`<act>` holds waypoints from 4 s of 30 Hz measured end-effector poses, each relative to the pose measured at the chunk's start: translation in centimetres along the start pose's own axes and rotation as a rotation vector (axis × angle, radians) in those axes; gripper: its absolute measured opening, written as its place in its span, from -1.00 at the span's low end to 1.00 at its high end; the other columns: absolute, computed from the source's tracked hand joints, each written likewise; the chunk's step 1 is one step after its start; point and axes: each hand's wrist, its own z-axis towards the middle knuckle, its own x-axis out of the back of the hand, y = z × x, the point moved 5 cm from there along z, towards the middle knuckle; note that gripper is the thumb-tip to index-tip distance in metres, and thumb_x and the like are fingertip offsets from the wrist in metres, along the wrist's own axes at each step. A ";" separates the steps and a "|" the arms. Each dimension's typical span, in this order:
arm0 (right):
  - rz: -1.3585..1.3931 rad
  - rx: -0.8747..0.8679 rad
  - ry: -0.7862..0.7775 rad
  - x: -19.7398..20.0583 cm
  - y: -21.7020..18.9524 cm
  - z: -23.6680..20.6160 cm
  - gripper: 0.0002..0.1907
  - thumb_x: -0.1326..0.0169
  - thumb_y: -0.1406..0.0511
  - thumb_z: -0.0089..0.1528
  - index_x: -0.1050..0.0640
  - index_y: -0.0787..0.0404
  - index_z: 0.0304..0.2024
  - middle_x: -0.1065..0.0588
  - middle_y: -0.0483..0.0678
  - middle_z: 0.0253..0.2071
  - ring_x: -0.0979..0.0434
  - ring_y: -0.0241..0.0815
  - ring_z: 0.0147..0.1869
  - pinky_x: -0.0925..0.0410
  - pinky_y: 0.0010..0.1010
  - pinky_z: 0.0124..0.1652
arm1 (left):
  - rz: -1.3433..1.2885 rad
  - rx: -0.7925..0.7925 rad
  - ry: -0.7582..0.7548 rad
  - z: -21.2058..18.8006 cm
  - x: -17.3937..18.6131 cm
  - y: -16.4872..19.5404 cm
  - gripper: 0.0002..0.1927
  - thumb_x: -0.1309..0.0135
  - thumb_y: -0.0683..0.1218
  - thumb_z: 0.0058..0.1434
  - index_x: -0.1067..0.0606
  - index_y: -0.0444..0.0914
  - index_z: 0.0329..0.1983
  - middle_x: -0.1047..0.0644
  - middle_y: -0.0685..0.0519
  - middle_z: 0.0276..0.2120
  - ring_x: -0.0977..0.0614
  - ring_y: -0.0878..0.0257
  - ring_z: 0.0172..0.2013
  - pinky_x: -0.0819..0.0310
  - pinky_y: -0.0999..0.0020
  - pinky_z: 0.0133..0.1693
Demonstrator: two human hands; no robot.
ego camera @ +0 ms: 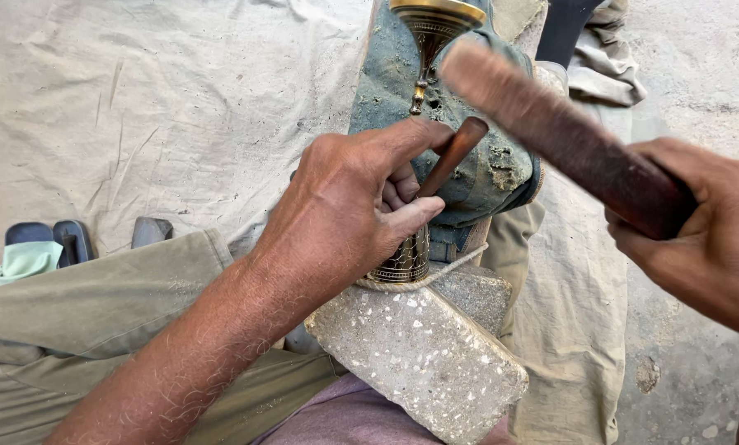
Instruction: The person sits on the ground holding a small punch against the base of a decorative brass bell-shaped object and repeatedly strikes the punch with a wooden mallet, working around the rim. They occasionally reposition the punch and rotate the object while continuing to hammer.
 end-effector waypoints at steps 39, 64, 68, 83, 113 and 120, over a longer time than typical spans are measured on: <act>-0.077 -0.125 0.065 2.1 3.8 -0.4 -0.53 -0.26 0.41 0.11 -0.51 0.24 0.09 -0.60 0.06 -0.10 -0.67 -0.18 -0.12 -0.55 -0.28 -0.04 | -0.228 -0.128 0.037 -0.8 2.3 -2.1 -0.45 -0.34 -0.15 0.17 -0.51 -0.13 0.24 -0.62 0.17 -0.45 -0.63 0.47 -0.47 -0.62 0.50 -0.43; 0.025 -0.154 0.091 2.4 1.5 -2.4 -0.48 -0.29 0.47 0.10 -0.42 0.27 0.08 -0.53 -0.01 -0.34 -0.63 -0.19 -0.32 -0.56 -0.28 -0.21 | -0.203 -0.102 -0.023 -0.7 2.3 -1.8 -0.46 -0.33 -0.13 0.17 -0.51 -0.09 0.24 -0.63 0.17 -0.46 -0.64 0.44 -0.47 -0.64 0.46 -0.42; 0.004 -0.480 0.064 1.6 4.2 -4.2 -0.57 -0.30 0.35 0.24 -0.46 0.28 0.12 -0.54 0.13 -0.32 -0.62 -0.06 -0.39 -0.55 -0.15 -0.35 | -0.212 -0.252 0.099 -1.4 2.6 -0.3 -0.43 -0.33 -0.17 0.21 -0.47 -0.12 0.30 -0.63 0.15 -0.32 -0.65 0.43 -0.36 -0.69 0.49 -0.28; -0.042 -0.196 0.076 1.5 1.8 -3.1 -0.57 -0.37 0.54 0.03 -0.54 0.27 -0.09 -0.53 0.03 -0.27 -0.60 -0.17 -0.30 -0.51 -0.31 -0.21 | -0.040 -0.077 0.062 -1.2 0.6 0.8 -0.44 -0.34 -0.13 0.15 -0.48 -0.13 0.23 -0.65 0.08 -0.41 -0.72 0.33 -0.38 -0.66 0.35 -0.35; 0.994 -0.202 0.272 -1.8 5.5 -6.0 -0.46 -0.27 0.46 0.29 -0.29 0.31 0.22 -0.51 0.16 -0.30 -0.65 0.01 -0.16 -0.56 -0.08 -0.10 | -0.156 -0.165 0.110 -4.7 1.4 3.0 -0.49 -0.34 -0.19 0.17 -0.52 -0.20 0.20 -0.66 0.07 -0.23 -0.72 0.37 -0.34 -0.72 0.49 -0.30; 0.887 -0.171 0.110 -1.5 4.3 -8.0 -0.51 -0.24 0.43 0.26 -0.32 0.34 0.16 -0.43 0.04 -0.29 -0.63 -0.04 -0.16 -0.60 -0.07 -0.14 | -0.137 -0.099 0.173 -5.8 -0.7 0.4 -0.53 -0.33 -0.15 0.24 -0.49 -0.23 0.20 -0.64 0.05 -0.23 -0.74 0.36 -0.25 -0.73 0.47 -0.25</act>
